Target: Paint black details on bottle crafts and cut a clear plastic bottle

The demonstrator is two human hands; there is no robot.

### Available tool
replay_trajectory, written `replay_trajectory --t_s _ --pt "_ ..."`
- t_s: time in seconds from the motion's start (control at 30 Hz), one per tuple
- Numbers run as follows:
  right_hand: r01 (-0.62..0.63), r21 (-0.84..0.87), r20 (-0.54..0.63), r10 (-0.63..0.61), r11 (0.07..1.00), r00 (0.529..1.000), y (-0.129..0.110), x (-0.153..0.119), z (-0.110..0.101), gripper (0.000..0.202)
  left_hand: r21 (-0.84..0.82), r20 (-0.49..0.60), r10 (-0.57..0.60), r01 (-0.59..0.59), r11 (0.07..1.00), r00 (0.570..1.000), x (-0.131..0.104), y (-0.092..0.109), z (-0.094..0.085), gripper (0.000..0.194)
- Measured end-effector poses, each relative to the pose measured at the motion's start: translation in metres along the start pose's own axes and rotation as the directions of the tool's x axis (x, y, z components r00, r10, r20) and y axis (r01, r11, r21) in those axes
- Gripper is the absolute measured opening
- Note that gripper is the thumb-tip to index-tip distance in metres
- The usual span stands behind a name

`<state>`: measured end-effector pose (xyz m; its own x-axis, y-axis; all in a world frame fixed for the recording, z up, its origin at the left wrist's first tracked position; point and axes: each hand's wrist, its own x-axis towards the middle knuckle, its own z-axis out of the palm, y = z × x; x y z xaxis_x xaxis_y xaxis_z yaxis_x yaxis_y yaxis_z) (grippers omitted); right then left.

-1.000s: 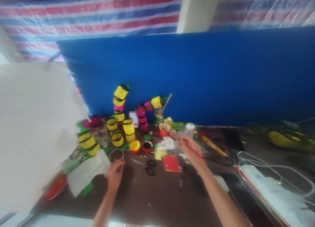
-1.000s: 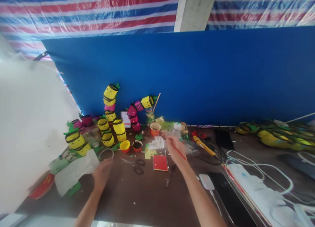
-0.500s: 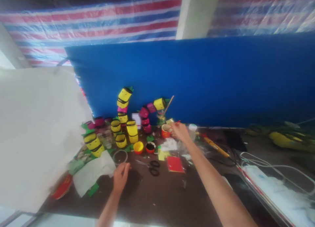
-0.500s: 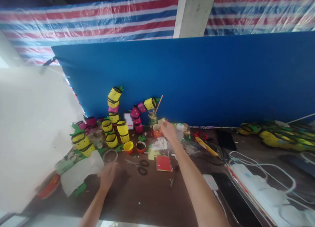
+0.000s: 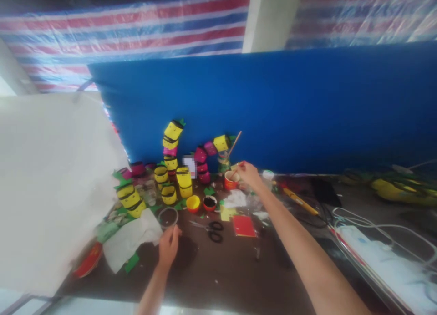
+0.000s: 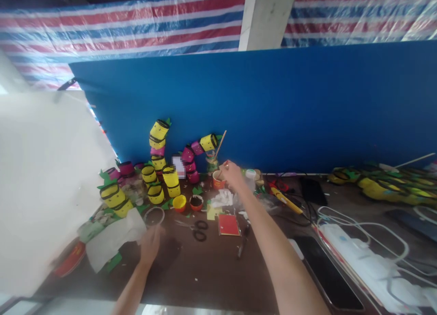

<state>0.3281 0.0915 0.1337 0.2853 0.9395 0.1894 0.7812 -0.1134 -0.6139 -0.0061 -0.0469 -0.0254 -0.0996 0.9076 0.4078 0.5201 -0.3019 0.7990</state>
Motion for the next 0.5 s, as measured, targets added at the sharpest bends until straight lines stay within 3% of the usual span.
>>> replay_trajectory --t_s 0.13,0.3,0.5 --pt "-0.041 -0.055 -0.088 0.036 0.998 0.995 -0.004 0.002 -0.005 0.023 0.007 0.010 -0.007 0.007 1.000 1.000 0.000 0.002 -0.001 0.051" --pt "-0.036 -0.179 -0.188 0.002 0.983 0.982 -0.011 -0.001 -0.012 0.040 0.005 0.030 -0.018 0.017 1.000 0.999 0.001 0.002 -0.001 0.050" --pt "0.000 -0.360 -0.141 -0.055 0.933 0.989 -0.024 -0.007 -0.028 0.033 -0.020 0.027 -0.036 0.036 0.999 0.999 -0.001 -0.003 0.002 0.051"
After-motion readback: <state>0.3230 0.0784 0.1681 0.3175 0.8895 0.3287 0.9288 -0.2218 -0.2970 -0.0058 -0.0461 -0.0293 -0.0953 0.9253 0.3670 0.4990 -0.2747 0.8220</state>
